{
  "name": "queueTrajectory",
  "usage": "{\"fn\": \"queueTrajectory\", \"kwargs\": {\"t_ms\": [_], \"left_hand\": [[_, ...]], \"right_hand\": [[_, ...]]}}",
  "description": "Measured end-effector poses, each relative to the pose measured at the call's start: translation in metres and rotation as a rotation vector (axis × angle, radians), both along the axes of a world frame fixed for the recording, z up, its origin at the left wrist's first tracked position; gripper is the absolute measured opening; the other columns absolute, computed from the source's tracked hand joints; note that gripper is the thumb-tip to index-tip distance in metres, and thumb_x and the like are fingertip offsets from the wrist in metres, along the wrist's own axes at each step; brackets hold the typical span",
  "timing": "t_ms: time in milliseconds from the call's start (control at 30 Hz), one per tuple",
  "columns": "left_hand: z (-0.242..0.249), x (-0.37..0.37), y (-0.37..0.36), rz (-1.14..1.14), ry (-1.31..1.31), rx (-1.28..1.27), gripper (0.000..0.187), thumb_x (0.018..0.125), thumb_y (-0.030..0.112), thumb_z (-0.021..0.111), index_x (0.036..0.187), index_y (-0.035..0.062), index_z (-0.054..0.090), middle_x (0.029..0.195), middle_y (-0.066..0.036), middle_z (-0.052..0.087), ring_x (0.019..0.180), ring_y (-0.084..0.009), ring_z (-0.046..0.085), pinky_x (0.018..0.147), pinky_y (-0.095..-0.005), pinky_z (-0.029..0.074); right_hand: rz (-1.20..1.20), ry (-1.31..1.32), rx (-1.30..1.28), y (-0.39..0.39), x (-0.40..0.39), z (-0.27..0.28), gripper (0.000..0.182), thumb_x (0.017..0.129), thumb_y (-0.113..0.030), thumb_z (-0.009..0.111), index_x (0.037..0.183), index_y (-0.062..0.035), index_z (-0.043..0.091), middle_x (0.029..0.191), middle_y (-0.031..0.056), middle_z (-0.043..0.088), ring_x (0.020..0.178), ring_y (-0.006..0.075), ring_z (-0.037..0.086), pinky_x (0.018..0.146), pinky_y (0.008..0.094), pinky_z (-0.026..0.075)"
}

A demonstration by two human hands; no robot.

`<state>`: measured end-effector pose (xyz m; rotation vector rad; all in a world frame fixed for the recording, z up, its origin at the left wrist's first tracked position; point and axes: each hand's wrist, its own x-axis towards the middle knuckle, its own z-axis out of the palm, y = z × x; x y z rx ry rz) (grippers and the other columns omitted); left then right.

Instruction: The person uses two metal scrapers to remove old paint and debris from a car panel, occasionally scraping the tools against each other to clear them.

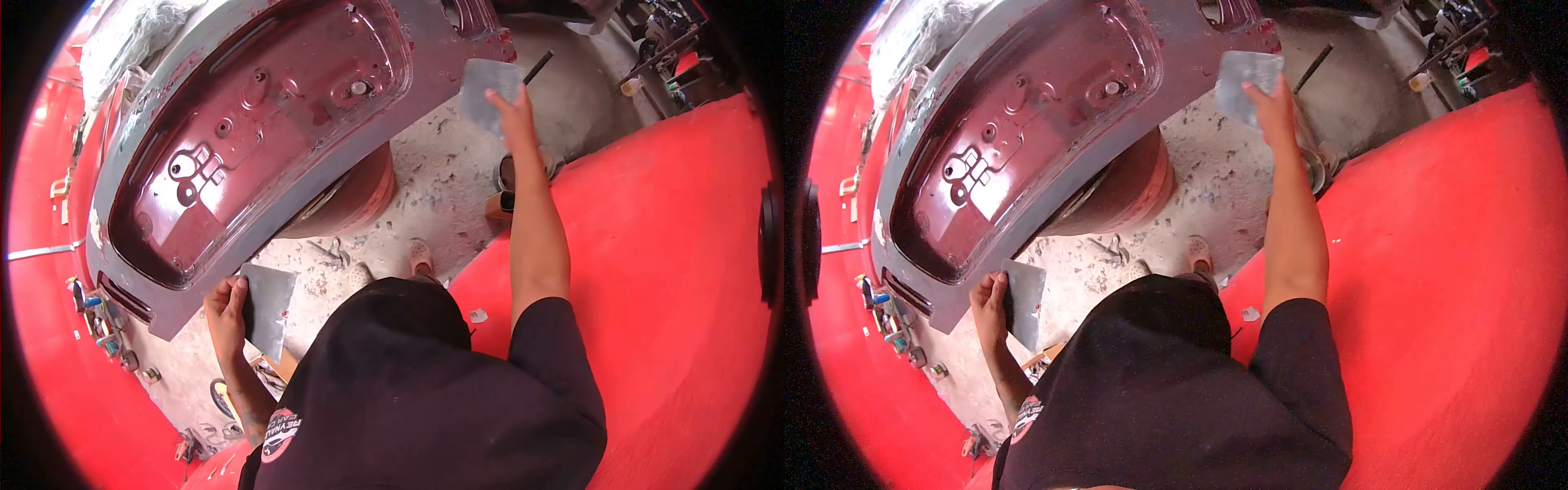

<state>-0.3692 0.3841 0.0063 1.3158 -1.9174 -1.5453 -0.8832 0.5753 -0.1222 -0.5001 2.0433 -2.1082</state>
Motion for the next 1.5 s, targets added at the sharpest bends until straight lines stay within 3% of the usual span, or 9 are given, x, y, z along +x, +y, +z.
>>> {"fn": "queueTrajectory", "kwargs": {"t_ms": [367, 500, 567, 667, 800, 900, 1300, 1400, 1500], "left_hand": [[0.004, -0.008, 0.013, 0.055, -0.048, 0.03, 0.02, 0.095, 0.019, 0.063, 0.088, 0.0009, 0.065, 0.075, 0.006, 0.059, 0.067, -0.0022, 0.046, 0.062, -0.0192, 0.035], [0.002, -0.012, 0.012, 0.014, -0.057, 0.042, 0.019, 0.095, 0.018, 0.062, 0.088, 0.0011, 0.065, 0.074, 0.006, 0.058, 0.066, -0.0023, 0.045, 0.061, -0.0195, 0.035], [0.004, -0.015, 0.014, 0.009, -0.052, 0.023, 0.019, 0.095, 0.018, 0.062, 0.088, 0.0013, 0.065, 0.074, 0.006, 0.057, 0.066, -0.0024, 0.045, 0.061, -0.0195, 0.034], [0.009, -0.016, 0.014, 0.006, -0.038, -0.013, 0.019, 0.095, 0.019, 0.062, 0.087, 0.0015, 0.065, 0.074, 0.007, 0.057, 0.065, -0.0025, 0.045, 0.061, -0.0195, 0.034], [0.015, 0.003, 0.017, 0.079, -0.011, 0.033, 0.02, 0.096, 0.02, 0.062, 0.086, 0.0017, 0.064, 0.073, 0.006, 0.057, 0.065, -0.0027, 0.045, 0.061, -0.0193, 0.034], [0.012, 0.01, 0.022, 0.127, -0.002, 0.038, 0.021, 0.096, 0.021, 0.063, 0.085, 0.002, 0.064, 0.073, 0.006, 0.057, 0.065, -0.0025, 0.044, 0.06, -0.0192, 0.033], [0.024, 0.017, 0.027, 0.128, -0.005, -0.001, 0.022, 0.095, 0.021, 0.063, 0.085, 0.0022, 0.063, 0.073, 0.006, 0.056, 0.065, -0.002, 0.044, 0.059, -0.019, 0.033], [0.022, 0.016, 0.03, 0.149, -0.008, -0.005, 0.021, 0.095, 0.021, 0.063, 0.085, 0.0022, 0.063, 0.073, 0.006, 0.056, 0.065, -0.0023, 0.044, 0.06, -0.0191, 0.033], [0.025, 0.01, 0.034, 0.155, -0.015, -0.007, 0.02, 0.095, 0.02, 0.063, 0.085, 0.0023, 0.063, 0.073, 0.006, 0.056, 0.065, -0.0026, 0.044, 0.06, -0.0191, 0.034]], "right_hand": [[0.091, 0.183, 0.054, 0.005, -0.014, 0.016, 0.045, 0.08, -0.011, 0.073, 0.121, -0.0001, 0.054, 0.112, 0.0102, 0.065, 0.101, 0.0195, 0.061, 0.091, 0.033, 0.046], [0.155, -0.071, -0.11, 0.006, -0.021, 0.011, 0.051, 0.081, -0.015, 0.073, 0.124, 0.0006, 0.053, 0.114, 0.0115, 0.065, 0.104, 0.021, 0.061, 0.092, 0.034, 0.046], [0.058, 0.245, 0.282, -0.004, -0.004, 0.028, 0.054, 0.081, -0.02, 0.074, 0.126, 0.0006, 0.052, 0.116, 0.0121, 0.064, 0.106, 0.0211, 0.06, 0.093, 0.0345, 0.045], [0.141, 0.368, 0.327, -0.005, -0.005, 0.037, 0.059, 0.081, -0.021, 0.074, 0.131, 0.0003, 0.05, 0.125, 0.0114, 0.06, 0.109, 0.0219, 0.059, 0.097, 0.0312, 0.043], [0.089, 0.057, -0.009, 0.008, -0.04, -0.002, 0.054, 0.08, -0.019, 0.075, 0.126, -0.0002, 0.053, 0.115, 0.0119, 0.065, 0.105, 0.0217, 0.061, 0.093, 0.0347, 0.046], [0.121, 0.304, 0.118, 0.011, -0.028, 0.001, 0.051, 0.08, -0.017, 0.074, 0.124, -0.0001, 0.054, 0.115, 0.0108, 0.065, 0.105, 0.0207, 0.061, 0.092, 0.0347, 0.047], [0.248, 0.043, 0.016, 0.028, -0.052, 0.001, 0.058, 0.081, -0.02, 0.074, 0.129, 0.0022, 0.052, 0.119, 0.0133, 0.064, 0.108, 0.0206, 0.059, 0.096, 0.0332, 0.044], [0.219, 0.306, 0.276, 0.015, -0.042, -0.008, 0.059, 0.081, -0.022, 0.075, 0.13, 0.001, 0.052, 0.119, 0.0134, 0.064, 0.107, 0.0211, 0.06, 0.095, 0.0324, 0.044], [0.3, 0.307, 0.156, 0.007, -0.03, 0.009, 0.052, 0.082, -0.021, 0.074, 0.125, 0.0006, 0.054, 0.116, 0.01, 0.065, 0.106, 0.0186, 0.059, 0.095, 0.032, 0.044]]}}
